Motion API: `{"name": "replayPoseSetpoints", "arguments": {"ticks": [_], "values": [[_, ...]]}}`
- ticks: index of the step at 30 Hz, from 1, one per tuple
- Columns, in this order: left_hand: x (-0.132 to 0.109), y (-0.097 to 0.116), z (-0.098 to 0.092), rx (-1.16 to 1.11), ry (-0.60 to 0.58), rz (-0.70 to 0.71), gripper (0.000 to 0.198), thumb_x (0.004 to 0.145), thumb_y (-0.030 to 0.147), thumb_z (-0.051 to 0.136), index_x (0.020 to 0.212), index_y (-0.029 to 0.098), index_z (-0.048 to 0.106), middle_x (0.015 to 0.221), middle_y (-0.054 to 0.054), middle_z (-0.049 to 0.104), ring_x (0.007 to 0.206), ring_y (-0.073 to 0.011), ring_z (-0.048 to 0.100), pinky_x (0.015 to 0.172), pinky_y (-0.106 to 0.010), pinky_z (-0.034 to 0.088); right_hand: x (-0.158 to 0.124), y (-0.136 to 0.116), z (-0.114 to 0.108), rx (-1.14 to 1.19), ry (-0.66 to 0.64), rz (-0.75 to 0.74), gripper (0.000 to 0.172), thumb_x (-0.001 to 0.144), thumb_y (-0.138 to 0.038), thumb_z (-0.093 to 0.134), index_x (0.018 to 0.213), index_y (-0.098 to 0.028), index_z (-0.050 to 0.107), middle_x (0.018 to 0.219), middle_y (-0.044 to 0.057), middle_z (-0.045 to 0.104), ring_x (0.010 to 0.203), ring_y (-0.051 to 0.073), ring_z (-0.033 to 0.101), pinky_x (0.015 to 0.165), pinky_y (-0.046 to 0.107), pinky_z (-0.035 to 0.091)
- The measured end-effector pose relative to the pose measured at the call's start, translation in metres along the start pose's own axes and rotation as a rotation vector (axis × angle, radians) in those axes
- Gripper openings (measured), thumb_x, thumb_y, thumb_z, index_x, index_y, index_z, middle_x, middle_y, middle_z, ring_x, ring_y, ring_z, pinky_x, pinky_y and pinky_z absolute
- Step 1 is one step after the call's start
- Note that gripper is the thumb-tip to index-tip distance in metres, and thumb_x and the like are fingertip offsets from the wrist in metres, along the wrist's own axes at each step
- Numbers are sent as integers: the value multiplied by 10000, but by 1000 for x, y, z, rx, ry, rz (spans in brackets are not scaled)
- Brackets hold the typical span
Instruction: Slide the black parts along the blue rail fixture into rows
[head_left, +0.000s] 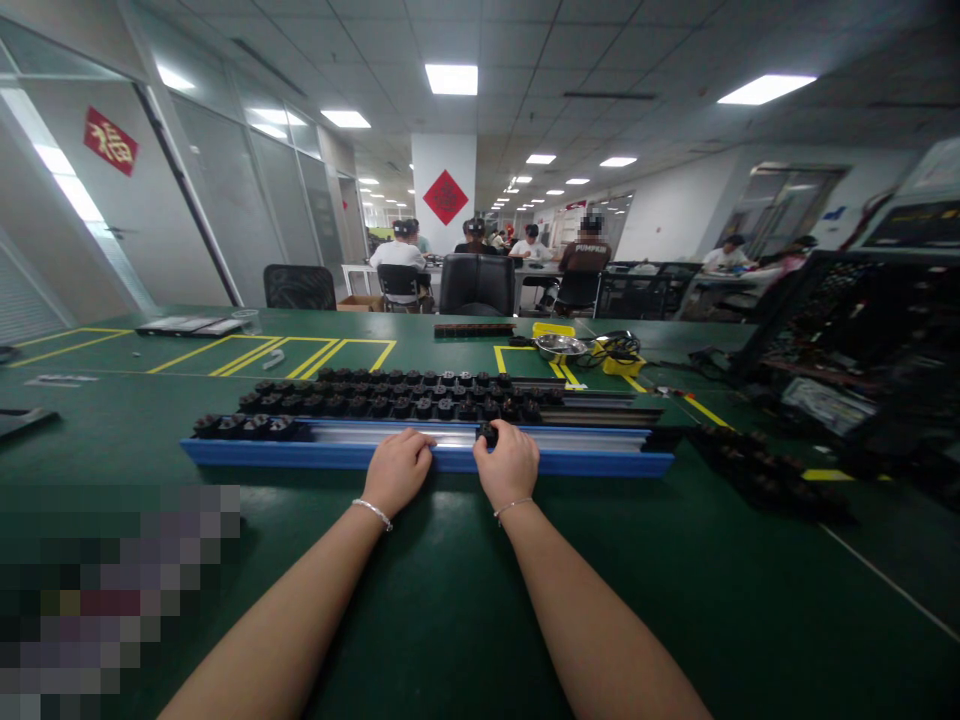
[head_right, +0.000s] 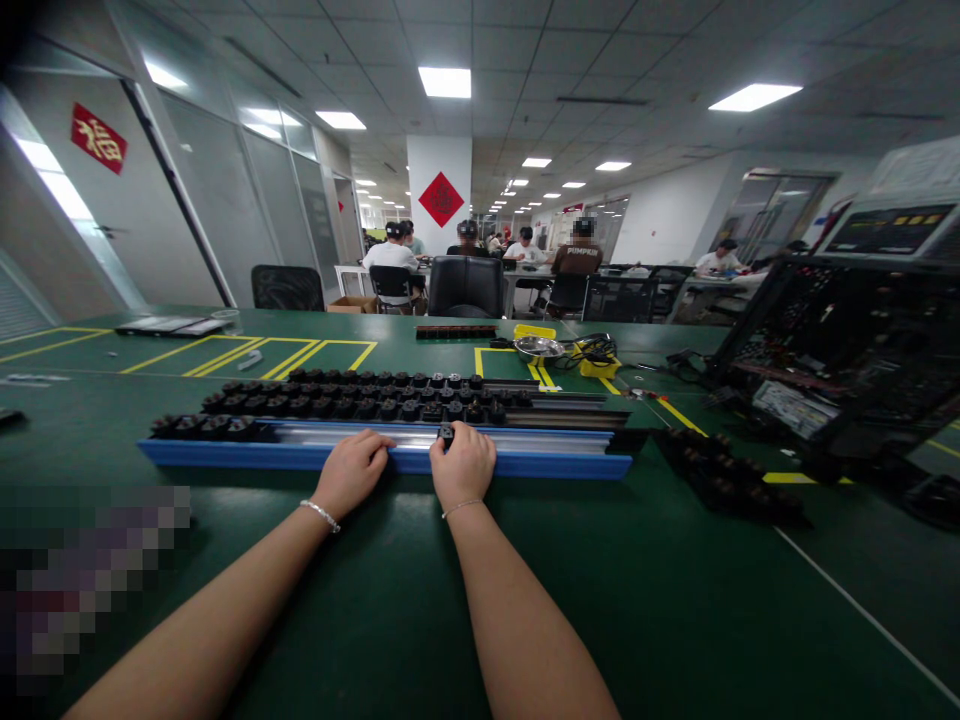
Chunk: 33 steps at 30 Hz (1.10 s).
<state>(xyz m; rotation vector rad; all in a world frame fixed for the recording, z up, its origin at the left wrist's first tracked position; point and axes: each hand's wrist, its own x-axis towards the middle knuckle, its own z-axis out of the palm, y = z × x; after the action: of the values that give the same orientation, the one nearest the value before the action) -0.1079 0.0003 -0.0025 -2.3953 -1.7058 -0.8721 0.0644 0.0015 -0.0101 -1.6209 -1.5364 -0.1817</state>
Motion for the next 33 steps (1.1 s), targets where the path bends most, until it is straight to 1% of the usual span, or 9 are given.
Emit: {"name": "replayPoseSetpoints", "arguments": {"ticks": [8, 21, 29, 33], "values": [[0, -1, 1, 24, 0, 2, 288, 843, 213, 369, 884, 230, 653, 903, -32, 662, 856, -185, 601, 820, -316, 434, 0, 0, -1, 11, 1, 13, 243, 753, -232, 506, 951, -158, 625, 928, 82, 667, 892, 204, 565, 892, 333, 323], [0, -2, 2, 20, 16, 16, 289, 848, 211, 372, 883, 223, 659, 902, -32, 661, 858, -189, 604, 814, -318, 428, 1, 3, -2, 5, 18, 36, 216, 747, -230, 510, 917, -161, 625, 895, 80, 660, 877, 199, 562, 886, 327, 325], [0, -2, 2, 8, 18, 16, 285, 845, 209, 378, 881, 213, 660, 893, -31, 661, 845, -190, 605, 805, -323, 433, 2, 5, -2, -7, 18, 60, 233, 730, -243, 516, 926, -164, 615, 888, 73, 652, 876, 209, 553, 875, 329, 323], [0, -2, 2, 11, 13, 10, 285, 846, 206, 376, 880, 213, 658, 893, -30, 659, 848, -191, 603, 806, -325, 430, 2, 5, -2, -44, 17, 61, 286, 724, -252, 522, 984, -154, 592, 912, 92, 640, 910, 229, 537, 891, 351, 320]]}}
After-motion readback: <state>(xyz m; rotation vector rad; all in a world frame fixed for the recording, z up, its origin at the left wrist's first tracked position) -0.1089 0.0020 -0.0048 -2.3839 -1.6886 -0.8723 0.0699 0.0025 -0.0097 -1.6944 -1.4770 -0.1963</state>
